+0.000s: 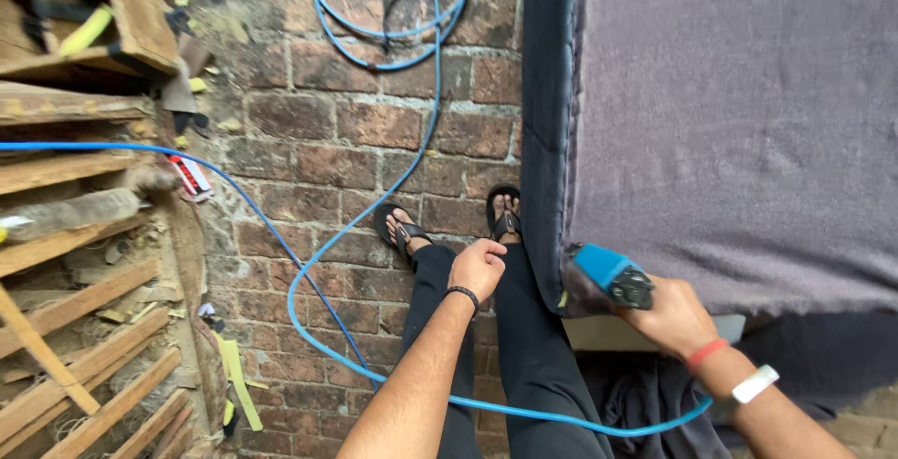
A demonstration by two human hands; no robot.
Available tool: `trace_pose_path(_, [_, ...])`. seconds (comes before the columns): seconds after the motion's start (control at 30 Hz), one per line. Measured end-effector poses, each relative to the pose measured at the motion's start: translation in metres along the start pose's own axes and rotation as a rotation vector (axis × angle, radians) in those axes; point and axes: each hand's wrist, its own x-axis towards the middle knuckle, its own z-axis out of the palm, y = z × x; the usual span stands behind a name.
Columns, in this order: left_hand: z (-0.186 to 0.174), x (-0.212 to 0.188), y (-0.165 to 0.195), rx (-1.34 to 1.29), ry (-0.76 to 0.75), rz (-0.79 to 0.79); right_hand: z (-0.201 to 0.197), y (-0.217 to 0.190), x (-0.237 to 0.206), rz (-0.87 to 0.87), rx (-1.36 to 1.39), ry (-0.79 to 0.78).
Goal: The person staples a grey fabric cover onto a rectangular wooden frame using a pneumatic staple gun. They pull the fabric taut and secure it along the edges, working around the perimeter of the frame.
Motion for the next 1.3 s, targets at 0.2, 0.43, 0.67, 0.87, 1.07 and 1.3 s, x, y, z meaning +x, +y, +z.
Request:
trace_pose_path(0.2, [-0.060,-0.012,0.035,-0.003,0.035,0.094,-0.069,-0.030,-0.019,0.148,0.484,0.311])
trace_pose_path(0.43, [-0.137,-0.052,0.091,-0.045,-0.012,0.123,-0.149,-0.075,-0.027,-0.079,1.822,0.377])
trace_pose_path(0.67, [-0.233,-0.160,0.173,-0.027,0.092,0.316,-0.179,-0.120,-0.062,-0.392,2.070,0.303])
trace_pose_path(0.87, [-0.295,-0.236,0.233,0.190,0.092,0.491,-0.210,-0.184,-0.096,-0.423,2.164,0.153])
trace_pose_path(1.07, [-0.355,-0.260,0.220,-0.031,0.102,0.493,-0.258,-0.256,-0.101,-0.448,2.072,0.057])
trace_pose_path(1.3, [-0.421,-0.191,0.179,-0.346,0.166,0.388,-0.303,-0.349,-0.090,-0.485,1.952,0.038])
